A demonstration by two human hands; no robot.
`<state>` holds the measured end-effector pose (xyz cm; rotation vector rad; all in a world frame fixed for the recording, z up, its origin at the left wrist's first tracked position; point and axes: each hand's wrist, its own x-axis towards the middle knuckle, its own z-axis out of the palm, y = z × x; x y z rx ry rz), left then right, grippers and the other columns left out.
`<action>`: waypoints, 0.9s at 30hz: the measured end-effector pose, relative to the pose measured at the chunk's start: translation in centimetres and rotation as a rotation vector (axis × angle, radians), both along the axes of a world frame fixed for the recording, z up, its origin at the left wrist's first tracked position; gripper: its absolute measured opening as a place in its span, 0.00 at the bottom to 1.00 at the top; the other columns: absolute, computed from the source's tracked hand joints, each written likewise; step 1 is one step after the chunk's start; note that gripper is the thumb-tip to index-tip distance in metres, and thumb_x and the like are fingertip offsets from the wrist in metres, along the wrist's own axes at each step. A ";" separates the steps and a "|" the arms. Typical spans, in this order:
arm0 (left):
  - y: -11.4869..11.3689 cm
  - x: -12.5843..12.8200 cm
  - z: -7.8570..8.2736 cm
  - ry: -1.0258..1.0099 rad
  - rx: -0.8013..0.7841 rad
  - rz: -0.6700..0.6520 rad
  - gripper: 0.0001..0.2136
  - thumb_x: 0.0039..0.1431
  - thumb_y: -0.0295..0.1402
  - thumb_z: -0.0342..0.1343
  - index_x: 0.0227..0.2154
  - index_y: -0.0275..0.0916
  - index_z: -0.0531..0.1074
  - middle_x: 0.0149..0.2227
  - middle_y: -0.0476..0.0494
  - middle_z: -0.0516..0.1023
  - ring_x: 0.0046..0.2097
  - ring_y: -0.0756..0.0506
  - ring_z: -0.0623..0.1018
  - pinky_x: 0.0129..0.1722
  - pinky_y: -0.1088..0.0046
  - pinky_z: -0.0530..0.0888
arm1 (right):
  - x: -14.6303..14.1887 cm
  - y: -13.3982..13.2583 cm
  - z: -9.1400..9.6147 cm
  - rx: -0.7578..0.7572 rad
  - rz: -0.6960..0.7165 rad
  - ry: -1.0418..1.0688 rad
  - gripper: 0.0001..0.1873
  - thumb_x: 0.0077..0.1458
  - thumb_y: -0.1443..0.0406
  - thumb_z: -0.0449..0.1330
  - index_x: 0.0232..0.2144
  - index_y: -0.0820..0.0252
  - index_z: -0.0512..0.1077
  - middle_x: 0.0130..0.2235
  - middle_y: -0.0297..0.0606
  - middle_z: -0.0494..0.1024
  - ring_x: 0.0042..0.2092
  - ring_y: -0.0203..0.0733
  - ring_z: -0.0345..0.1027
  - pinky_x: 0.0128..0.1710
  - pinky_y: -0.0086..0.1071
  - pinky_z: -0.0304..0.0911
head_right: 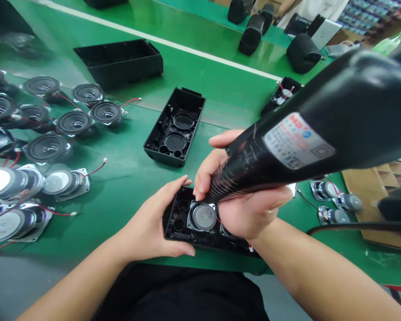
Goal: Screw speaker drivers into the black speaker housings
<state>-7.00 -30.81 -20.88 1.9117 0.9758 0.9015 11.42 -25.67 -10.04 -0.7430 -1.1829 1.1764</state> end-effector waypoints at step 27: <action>0.2 0.1 0.6 -0.038 -0.063 0.011 0.55 0.47 0.56 0.80 0.74 0.50 0.59 0.74 0.32 0.67 0.73 0.24 0.70 0.71 0.40 0.70 | 0.4 0.4 -4.6 0.195 0.295 0.019 0.31 0.61 0.36 0.65 0.52 0.49 0.73 0.30 0.31 0.77 0.27 0.42 0.72 0.29 0.39 0.71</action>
